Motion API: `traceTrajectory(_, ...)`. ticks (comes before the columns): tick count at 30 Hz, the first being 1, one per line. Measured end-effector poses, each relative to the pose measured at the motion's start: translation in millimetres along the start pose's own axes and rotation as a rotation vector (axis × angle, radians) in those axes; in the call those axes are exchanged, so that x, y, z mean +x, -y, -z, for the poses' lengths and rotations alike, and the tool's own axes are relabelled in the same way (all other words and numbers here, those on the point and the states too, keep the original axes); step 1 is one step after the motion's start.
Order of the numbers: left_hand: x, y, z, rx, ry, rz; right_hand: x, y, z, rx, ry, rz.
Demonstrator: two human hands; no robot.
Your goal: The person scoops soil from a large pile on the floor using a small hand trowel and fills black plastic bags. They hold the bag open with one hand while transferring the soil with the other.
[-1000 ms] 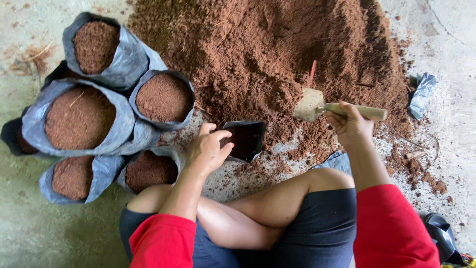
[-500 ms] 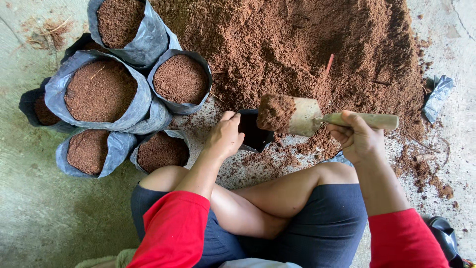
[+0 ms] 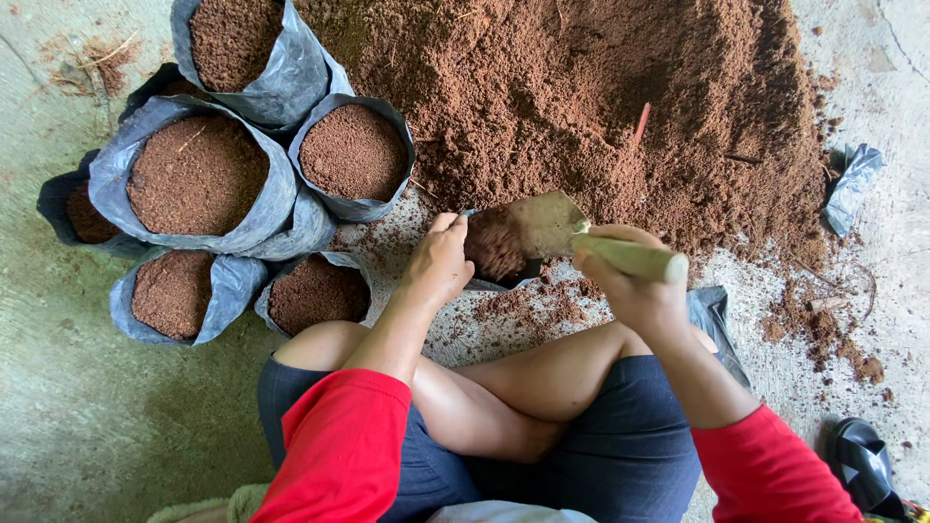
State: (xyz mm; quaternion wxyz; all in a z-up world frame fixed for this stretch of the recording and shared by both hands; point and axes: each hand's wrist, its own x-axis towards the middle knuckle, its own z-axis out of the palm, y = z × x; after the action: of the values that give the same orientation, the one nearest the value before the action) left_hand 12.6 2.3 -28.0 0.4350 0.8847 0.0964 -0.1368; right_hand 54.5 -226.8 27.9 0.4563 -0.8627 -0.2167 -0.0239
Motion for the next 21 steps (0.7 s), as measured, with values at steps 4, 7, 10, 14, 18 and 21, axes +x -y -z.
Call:
traceTrajectory(4,-2,-4,2,0.008,-0.007,0.022,1,32,12,-0.195,0.046,0.190)
traceTrajectory(7,-2,-1,-2,0.026,-0.014,-0.014,-5,33,15,-0.234,0.030,0.282)
traceTrajectory(10,-5,-4,2,-0.006,-0.008,-0.002,-7,45,12,-0.196,0.041,0.288)
traceTrajectory(14,-7,-8,9,0.017,0.010,-0.027,-6,39,-12,-0.105,0.084,0.261)
traceTrajectory(18,-7,-9,10,0.015,0.021,-0.027,2,28,-35,-0.056,0.157,0.240)
traceTrajectory(21,-10,-12,14,-0.003,0.028,0.000,9,24,-35,-0.204,0.081,0.481)
